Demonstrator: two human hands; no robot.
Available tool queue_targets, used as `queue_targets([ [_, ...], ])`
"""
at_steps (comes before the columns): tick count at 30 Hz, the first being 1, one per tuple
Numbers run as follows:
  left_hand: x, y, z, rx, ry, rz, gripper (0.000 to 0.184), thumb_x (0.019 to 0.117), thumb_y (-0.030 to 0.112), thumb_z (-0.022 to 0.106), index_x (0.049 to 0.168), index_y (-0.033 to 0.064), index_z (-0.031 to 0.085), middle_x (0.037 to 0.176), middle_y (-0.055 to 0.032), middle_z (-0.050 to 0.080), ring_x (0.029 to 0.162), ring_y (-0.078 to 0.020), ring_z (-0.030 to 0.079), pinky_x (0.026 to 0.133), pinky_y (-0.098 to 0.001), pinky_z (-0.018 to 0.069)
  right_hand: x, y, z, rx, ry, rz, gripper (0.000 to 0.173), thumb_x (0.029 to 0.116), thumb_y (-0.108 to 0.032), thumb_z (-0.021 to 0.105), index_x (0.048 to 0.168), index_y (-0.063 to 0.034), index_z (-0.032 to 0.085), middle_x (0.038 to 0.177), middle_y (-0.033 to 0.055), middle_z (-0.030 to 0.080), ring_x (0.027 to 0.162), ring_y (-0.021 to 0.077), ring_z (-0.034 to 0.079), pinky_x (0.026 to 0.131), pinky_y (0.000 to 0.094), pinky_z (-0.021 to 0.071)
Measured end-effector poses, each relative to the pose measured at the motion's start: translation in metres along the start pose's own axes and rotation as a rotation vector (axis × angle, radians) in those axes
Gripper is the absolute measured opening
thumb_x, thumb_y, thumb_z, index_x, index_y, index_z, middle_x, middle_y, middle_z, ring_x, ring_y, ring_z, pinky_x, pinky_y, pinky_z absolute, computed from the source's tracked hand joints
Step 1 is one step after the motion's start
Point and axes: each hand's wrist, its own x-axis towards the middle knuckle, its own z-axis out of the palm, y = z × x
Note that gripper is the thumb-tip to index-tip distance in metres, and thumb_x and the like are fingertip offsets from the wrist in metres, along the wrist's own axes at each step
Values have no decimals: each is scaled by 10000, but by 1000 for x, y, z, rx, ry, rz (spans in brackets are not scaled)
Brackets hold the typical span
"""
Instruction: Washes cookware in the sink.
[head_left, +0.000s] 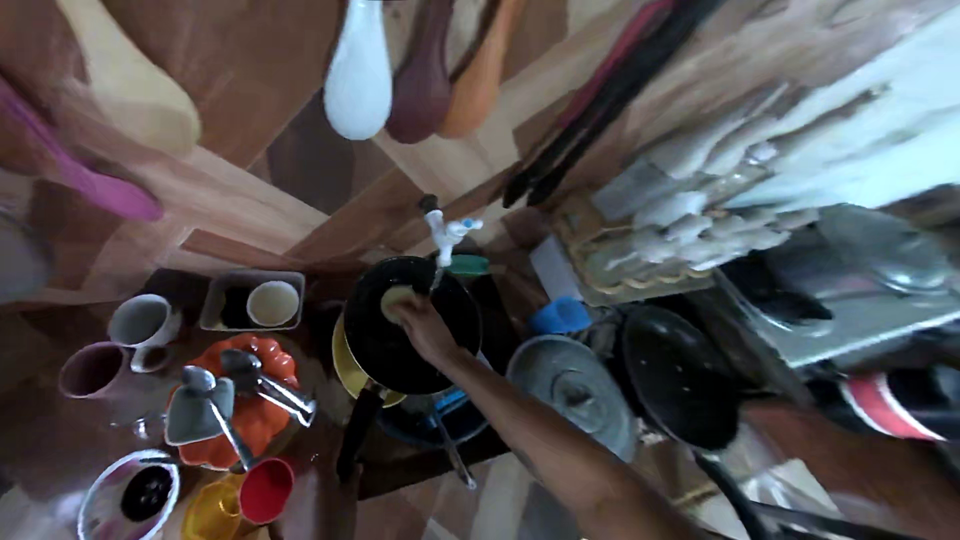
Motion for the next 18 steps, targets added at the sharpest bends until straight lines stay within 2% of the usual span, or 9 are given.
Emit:
queue_targets([
  [3, -6, 22, 11, 37, 17, -5, 549, 968, 204, 700, 1490, 126, 549, 1195, -220, 713, 1090, -437, 684, 939, -636, 513, 24, -12, 7, 122, 122, 98, 439, 1038, -150, 585, 1450, -9, 532, 1443, 279, 526, 1328, 417, 541, 1118, 515, 453],
  [6, -8, 22, 16, 19, 46, -30, 563, 962, 219, 714, 1492, 127, 545, 1213, -222, 706, 1117, -435, 676, 961, -640, 507, -11, -22, 14, 306, -181, -91, 330, 1053, -109, 521, 1350, 12, 599, 1361, 225, 611, 1278, 323, 597, 1119, 444, 457],
  [8, -10, 16, 14, -10, 90, -31, 557, 946, 189, 728, 1474, 121, 563, 1275, -225, 681, 1157, -445, 658, 987, -658, 489, -38, -3, -1, 232, -363, -223, 280, 1023, -63, 552, 1268, 23, 658, 1312, 232, 633, 1255, 348, 599, 1106, 479, 453],
  [9, -12, 14, 13, 11, 104, -47, 550, 944, 189, 726, 1468, 124, 573, 1263, -227, 685, 1141, -447, 663, 973, -659, 493, -45, 9, -14, 110, -403, -214, 280, 1019, -70, 567, 1269, 9, 664, 1328, 235, 619, 1266, 374, 585, 1094, 516, 456],
  [10, -17, 14, 11, 47, 103, -68, 545, 949, 195, 720, 1470, 128, 573, 1264, -228, 685, 1139, -448, 664, 971, -656, 495, -46, 21, -24, -6, -395, -155, 311, 1020, -57, 552, 1311, 12, 636, 1387, 250, 582, 1308, 410, 553, 1093, 558, 451],
  [12, -24, 23, 9, 145, 90, -96, 528, 977, 214, 689, 1485, 156, 560, 1244, -221, 696, 1126, -449, 671, 952, -649, 504, -23, 43, -32, -129, -279, 12, 427, 1051, -70, 500, 1466, 32, 488, 1516, 287, 452, 1416, 462, 432, 1147, 582, 390],
  [14, -23, 32, 9, 198, 100, -83, 538, 987, 213, 672, 1507, 177, 538, 1232, -221, 700, 1105, -453, 678, 931, -649, 515, 11, 47, -23, -48, -64, 84, 471, 1031, -80, 552, 1481, 27, 465, 1510, 313, 434, 1401, 469, 442, 1144, 558, 405],
  [16, -19, 37, 8, 240, 109, -65, 547, 987, 228, 675, 1513, 198, 529, 1198, -224, 708, 1061, -454, 691, 890, -647, 530, 24, 24, -7, 92, 103, 32, 477, 1011, -76, 592, 1473, -11, 490, 1489, 317, 454, 1337, 466, 515, 1091, 547, 468],
  [18, -17, 41, 2, 261, 112, -44, 543, 983, 227, 684, 1505, 199, 537, 1192, -218, 712, 1047, -453, 695, 880, -649, 534, 25, -2, 3, 188, 100, -115, 450, 986, -22, 584, 1435, -33, 547, 1491, 277, 471, 1336, 418, 531, 1095, 512, 477],
])
